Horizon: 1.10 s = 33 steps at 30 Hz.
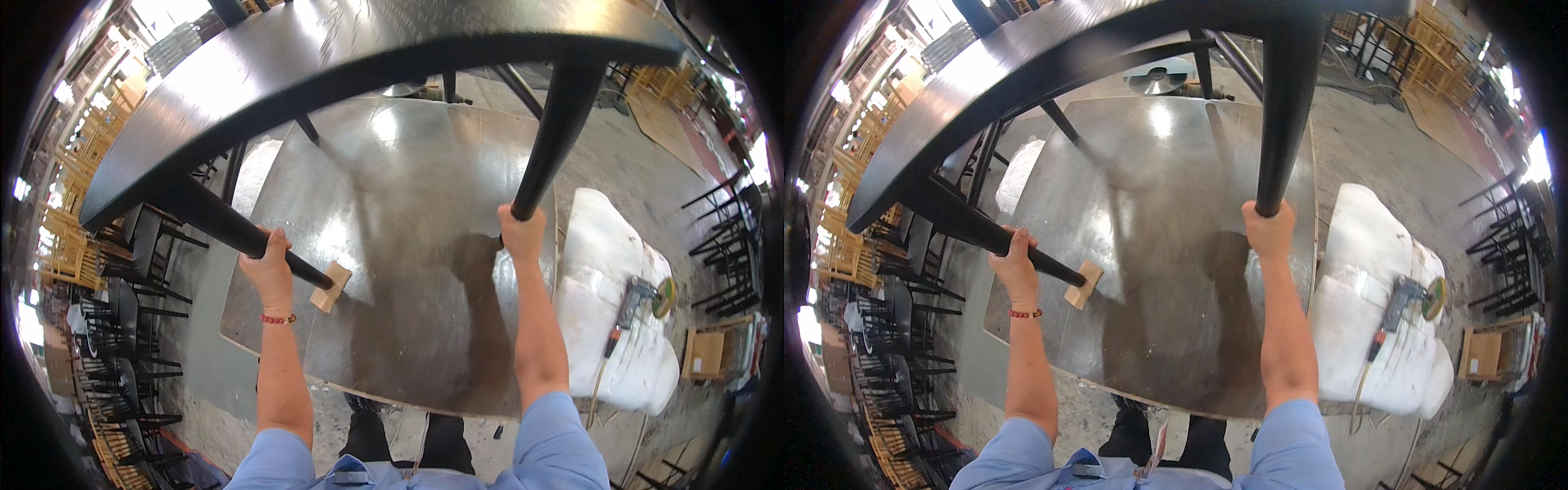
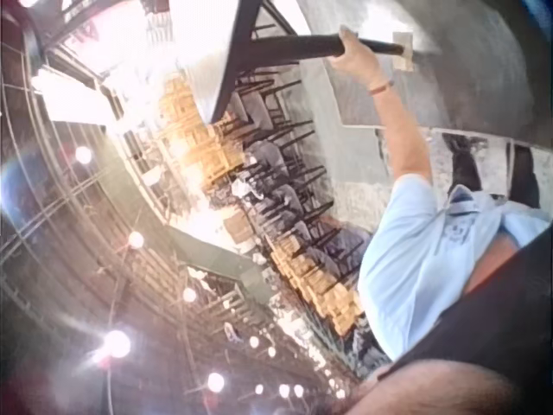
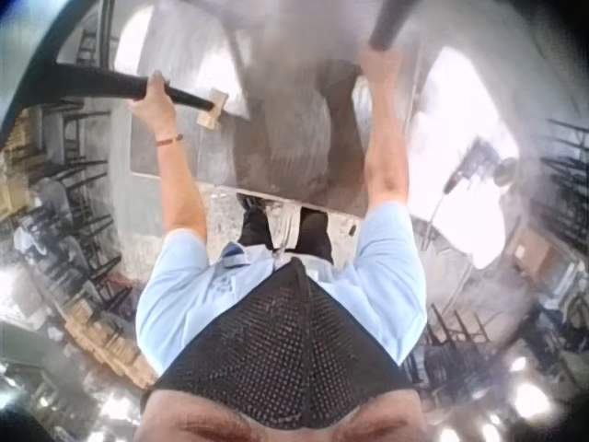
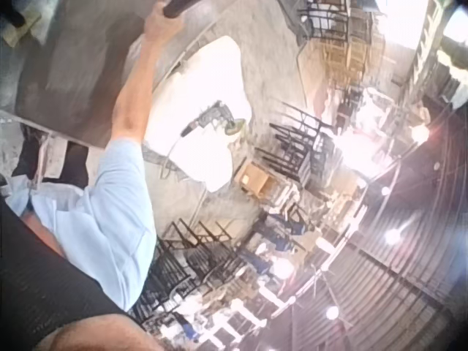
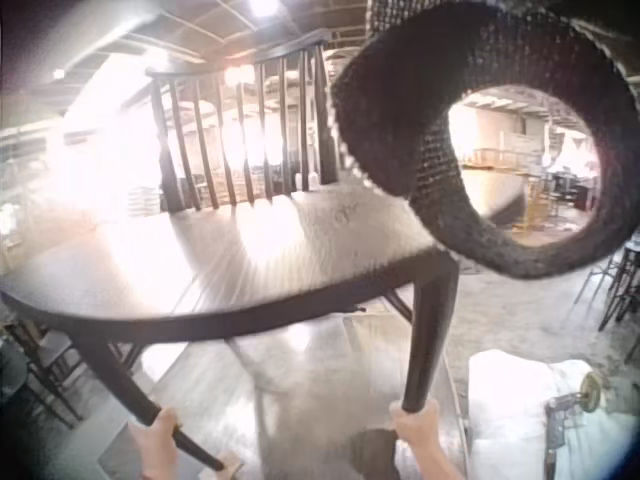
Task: The person uses a rotary tool with a polishing pad to smooth the legs of a black chair, then wipes the legs with a cloth. The chair is repositioned on a metal table during the process.
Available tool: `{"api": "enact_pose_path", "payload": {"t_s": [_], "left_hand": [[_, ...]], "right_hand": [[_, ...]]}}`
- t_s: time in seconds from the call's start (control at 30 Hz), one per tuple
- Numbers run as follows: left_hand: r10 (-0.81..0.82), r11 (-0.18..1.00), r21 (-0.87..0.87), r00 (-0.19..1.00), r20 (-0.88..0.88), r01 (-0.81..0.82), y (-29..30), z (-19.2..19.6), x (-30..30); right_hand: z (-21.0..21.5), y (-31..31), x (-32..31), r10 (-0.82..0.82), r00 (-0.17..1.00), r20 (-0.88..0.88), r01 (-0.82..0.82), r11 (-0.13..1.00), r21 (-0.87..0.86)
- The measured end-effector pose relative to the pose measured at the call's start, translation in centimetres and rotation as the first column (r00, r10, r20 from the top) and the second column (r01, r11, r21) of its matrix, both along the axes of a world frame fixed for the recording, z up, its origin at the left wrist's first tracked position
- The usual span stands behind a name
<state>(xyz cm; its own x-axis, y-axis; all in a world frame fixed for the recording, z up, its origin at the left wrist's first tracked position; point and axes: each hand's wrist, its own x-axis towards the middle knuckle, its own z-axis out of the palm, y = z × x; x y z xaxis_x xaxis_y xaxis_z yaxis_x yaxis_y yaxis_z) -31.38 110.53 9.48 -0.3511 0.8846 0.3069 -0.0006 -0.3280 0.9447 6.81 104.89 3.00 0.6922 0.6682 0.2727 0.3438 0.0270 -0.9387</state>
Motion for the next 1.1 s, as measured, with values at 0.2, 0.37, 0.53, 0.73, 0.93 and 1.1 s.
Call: {"api": "enact_pose_path", "payload": {"t_s": [0.2,0.37,0.53,0.73,0.93,1.1], "left_hand": [[-0.225,0.974,-0.016,0.974,-0.011,0.225,0.3,-0.3,-6.0],[-0.338,0.941,-0.111,0.911,-0.235,0.32,0.1,0.2,-8.7],[-0.36,0.928,-0.157,0.922,-0.143,0.337,-0.4,1.4,-7.7],[-0.169,0.977,-0.173,0.953,-0.25,0.128,-1.7,2.3,-5.7],[-0.037,0.954,-0.295,0.955,-0.293,-0.053,-3.4,2.8,-3.0],[-0.035,0.932,-0.355,0.96,-0.278,-0.069,-4.0,3.4,-2.5]], "right_hand": [[-2.9,-11.1,-8.9,-0.187,0.982,-0.04,0.185,0.982,-0.05],[-2.3,-16.5,-15.3,-0.287,0.952,-0.108,0.282,0.958,-0.059],[-1.7,-18.4,-15.8,-0.206,0.969,-0.136,0.21,0.977,0.021],[-2.1,-19.6,-13.7,0.112,0.982,-0.153,-0.112,0.994,0.008],[-2.9,-19.7,-13.0,0.174,0.976,-0.129,-0.175,0.985,0.008],[-3.0,-19.9,-12.7,0.153,0.983,-0.103,-0.151,0.988,0.026]]}}
